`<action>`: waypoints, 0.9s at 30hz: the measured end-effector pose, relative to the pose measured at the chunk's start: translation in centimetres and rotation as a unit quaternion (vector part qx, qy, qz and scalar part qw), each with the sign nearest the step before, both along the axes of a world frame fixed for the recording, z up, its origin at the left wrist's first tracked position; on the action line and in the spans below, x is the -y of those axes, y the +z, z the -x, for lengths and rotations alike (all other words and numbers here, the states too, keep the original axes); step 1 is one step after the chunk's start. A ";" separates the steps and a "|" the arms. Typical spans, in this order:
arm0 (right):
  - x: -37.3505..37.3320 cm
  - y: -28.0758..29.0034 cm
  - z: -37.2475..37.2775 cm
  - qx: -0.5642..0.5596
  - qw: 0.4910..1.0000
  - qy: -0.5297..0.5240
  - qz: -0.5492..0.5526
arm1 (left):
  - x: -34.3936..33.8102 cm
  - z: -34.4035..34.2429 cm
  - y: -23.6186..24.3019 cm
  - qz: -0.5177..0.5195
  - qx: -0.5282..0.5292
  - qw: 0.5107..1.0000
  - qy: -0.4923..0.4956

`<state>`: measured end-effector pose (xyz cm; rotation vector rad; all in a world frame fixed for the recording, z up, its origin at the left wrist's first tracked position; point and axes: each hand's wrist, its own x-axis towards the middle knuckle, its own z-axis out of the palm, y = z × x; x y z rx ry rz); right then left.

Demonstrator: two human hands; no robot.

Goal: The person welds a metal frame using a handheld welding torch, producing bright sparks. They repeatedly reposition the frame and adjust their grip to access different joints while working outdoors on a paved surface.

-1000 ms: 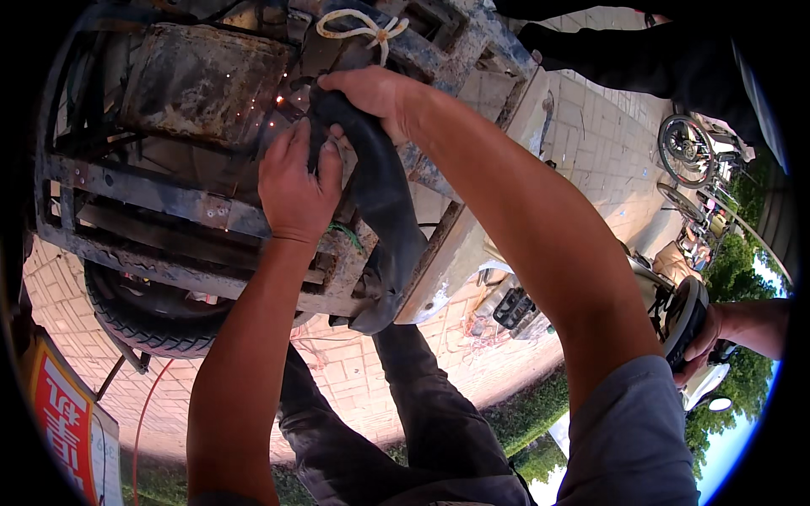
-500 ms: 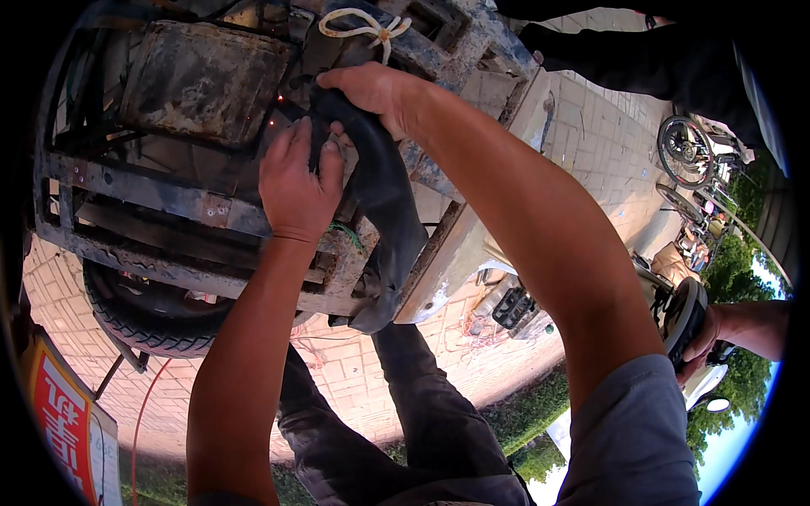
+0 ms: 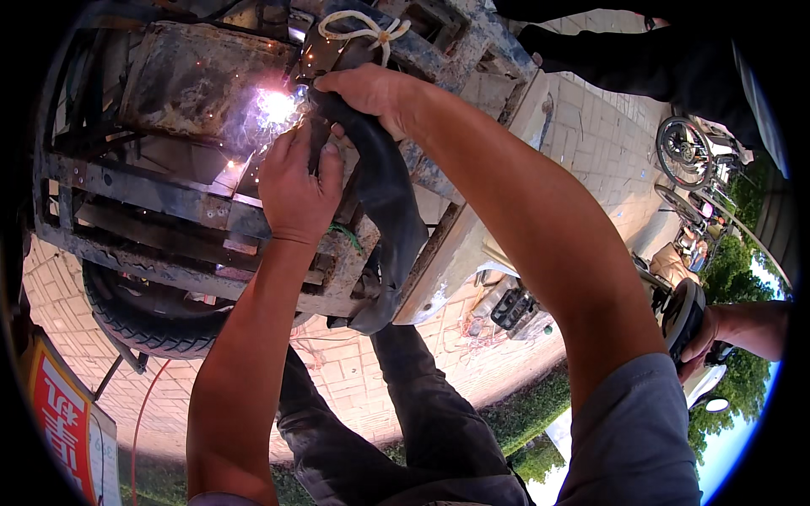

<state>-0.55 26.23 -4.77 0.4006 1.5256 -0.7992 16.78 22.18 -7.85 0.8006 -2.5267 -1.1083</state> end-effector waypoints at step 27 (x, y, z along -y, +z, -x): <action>-0.8 0.9 0.0 0.012 1.000 0.011 0.018 | -0.4 -0.1 -0.4 0.010 -0.004 1.000 0.009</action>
